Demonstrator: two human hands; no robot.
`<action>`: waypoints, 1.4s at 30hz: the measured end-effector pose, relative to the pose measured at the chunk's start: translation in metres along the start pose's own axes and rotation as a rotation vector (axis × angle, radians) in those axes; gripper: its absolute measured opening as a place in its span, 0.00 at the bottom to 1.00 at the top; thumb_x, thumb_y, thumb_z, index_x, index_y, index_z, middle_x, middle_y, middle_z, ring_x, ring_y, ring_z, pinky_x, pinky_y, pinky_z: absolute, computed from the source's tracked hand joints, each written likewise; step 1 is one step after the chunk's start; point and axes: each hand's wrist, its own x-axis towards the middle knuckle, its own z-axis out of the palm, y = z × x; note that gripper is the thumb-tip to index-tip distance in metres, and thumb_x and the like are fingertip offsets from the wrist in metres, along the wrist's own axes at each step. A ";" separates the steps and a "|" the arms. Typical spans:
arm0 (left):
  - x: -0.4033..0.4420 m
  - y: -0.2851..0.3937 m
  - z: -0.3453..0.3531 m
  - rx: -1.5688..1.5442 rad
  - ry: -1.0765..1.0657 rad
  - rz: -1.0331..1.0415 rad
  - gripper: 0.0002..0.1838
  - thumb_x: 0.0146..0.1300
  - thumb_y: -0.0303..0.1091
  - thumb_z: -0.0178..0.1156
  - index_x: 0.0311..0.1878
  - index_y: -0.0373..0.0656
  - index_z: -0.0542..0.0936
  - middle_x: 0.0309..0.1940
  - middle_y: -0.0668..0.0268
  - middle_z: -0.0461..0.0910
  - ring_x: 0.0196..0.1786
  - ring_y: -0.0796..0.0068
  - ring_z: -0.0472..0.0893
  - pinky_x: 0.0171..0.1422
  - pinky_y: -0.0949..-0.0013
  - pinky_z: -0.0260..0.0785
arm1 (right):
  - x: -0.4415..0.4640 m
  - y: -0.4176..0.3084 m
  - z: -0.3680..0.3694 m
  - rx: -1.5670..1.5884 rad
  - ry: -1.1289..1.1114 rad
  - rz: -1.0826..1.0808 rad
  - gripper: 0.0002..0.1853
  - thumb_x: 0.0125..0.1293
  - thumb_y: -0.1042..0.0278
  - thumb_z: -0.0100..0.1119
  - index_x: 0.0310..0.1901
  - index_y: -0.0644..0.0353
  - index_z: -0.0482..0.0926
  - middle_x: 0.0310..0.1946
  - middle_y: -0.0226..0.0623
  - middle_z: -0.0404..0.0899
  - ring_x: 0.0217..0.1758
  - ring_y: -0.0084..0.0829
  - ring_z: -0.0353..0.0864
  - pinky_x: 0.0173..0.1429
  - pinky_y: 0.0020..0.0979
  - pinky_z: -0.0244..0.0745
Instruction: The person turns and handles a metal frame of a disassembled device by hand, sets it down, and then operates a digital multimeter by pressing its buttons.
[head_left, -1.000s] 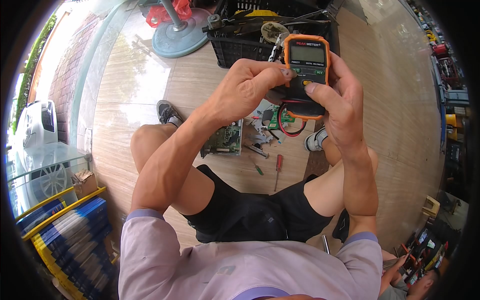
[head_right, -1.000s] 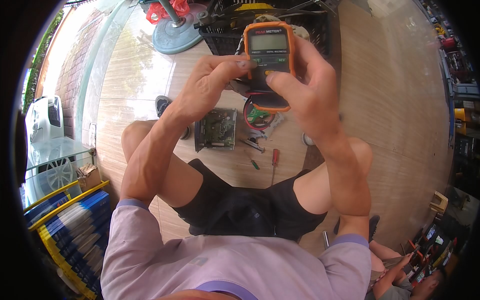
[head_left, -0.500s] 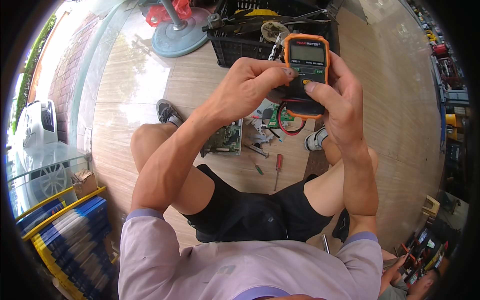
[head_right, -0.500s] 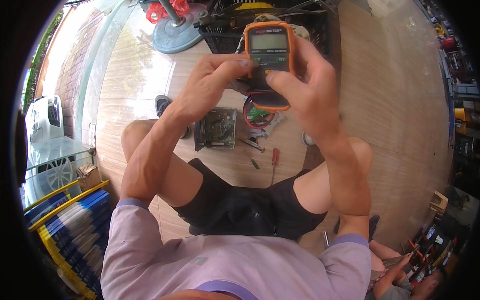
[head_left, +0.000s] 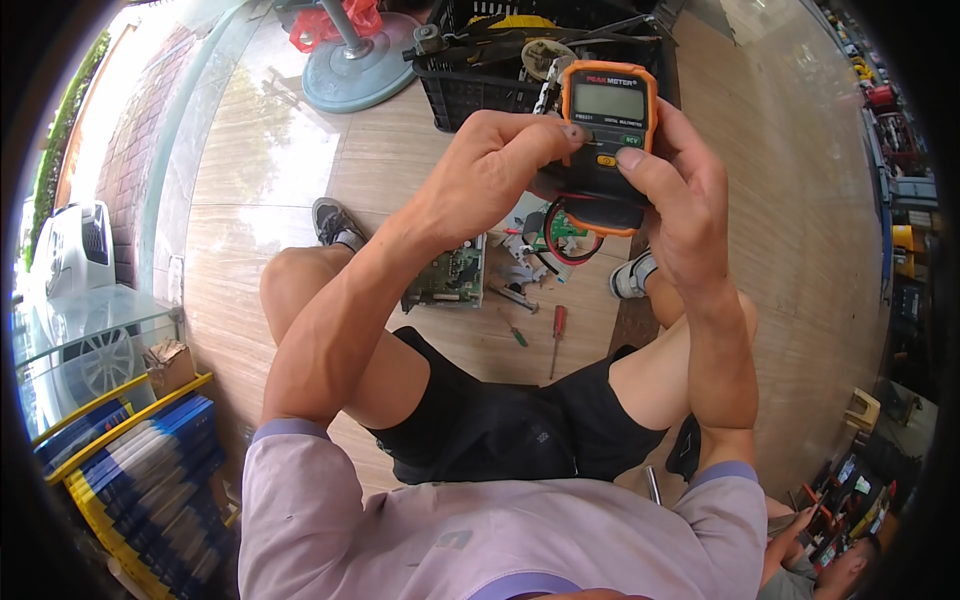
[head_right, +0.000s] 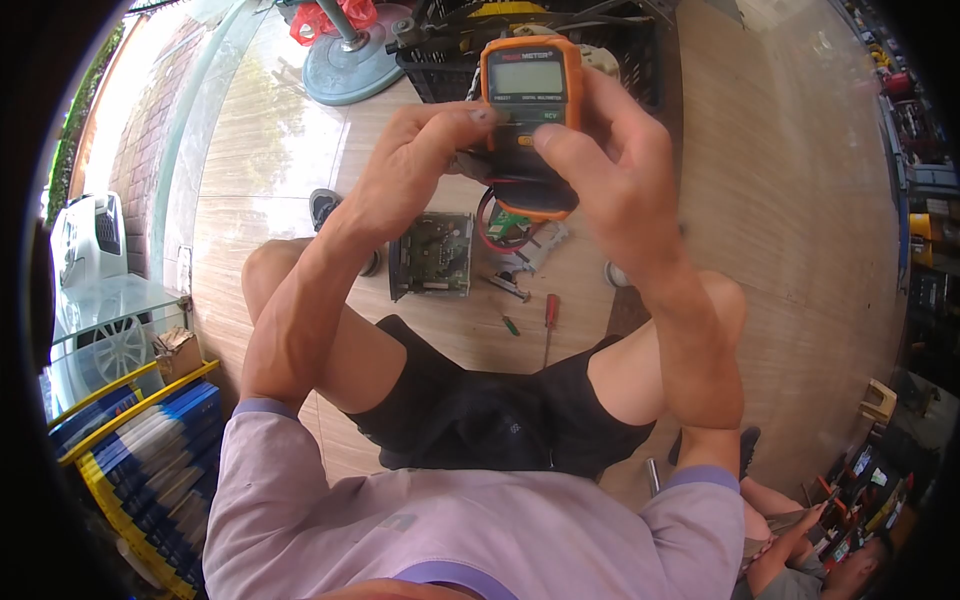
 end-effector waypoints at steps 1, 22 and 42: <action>0.000 -0.001 0.000 0.005 -0.001 0.005 0.20 0.76 0.40 0.57 0.51 0.30 0.87 0.41 0.66 0.86 0.44 0.80 0.81 0.50 0.69 0.78 | 0.000 0.002 0.000 0.016 0.006 -0.002 0.25 0.69 0.75 0.56 0.66 0.72 0.73 0.54 0.40 0.83 0.55 0.25 0.82 0.61 0.28 0.79; 0.001 -0.009 0.002 -0.044 -0.068 0.094 0.21 0.77 0.43 0.63 0.56 0.32 0.86 0.40 0.68 0.87 0.44 0.83 0.82 0.51 0.72 0.80 | 0.001 -0.002 -0.010 0.063 -0.061 0.059 0.27 0.73 0.70 0.52 0.70 0.73 0.68 0.58 0.43 0.82 0.58 0.29 0.84 0.64 0.32 0.80; 0.000 -0.008 0.002 -0.008 -0.072 0.024 0.21 0.79 0.44 0.60 0.57 0.31 0.84 0.43 0.67 0.87 0.47 0.83 0.83 0.55 0.73 0.77 | -0.001 0.006 -0.011 0.128 -0.053 0.119 0.25 0.73 0.69 0.53 0.68 0.71 0.70 0.57 0.42 0.82 0.59 0.28 0.83 0.65 0.32 0.78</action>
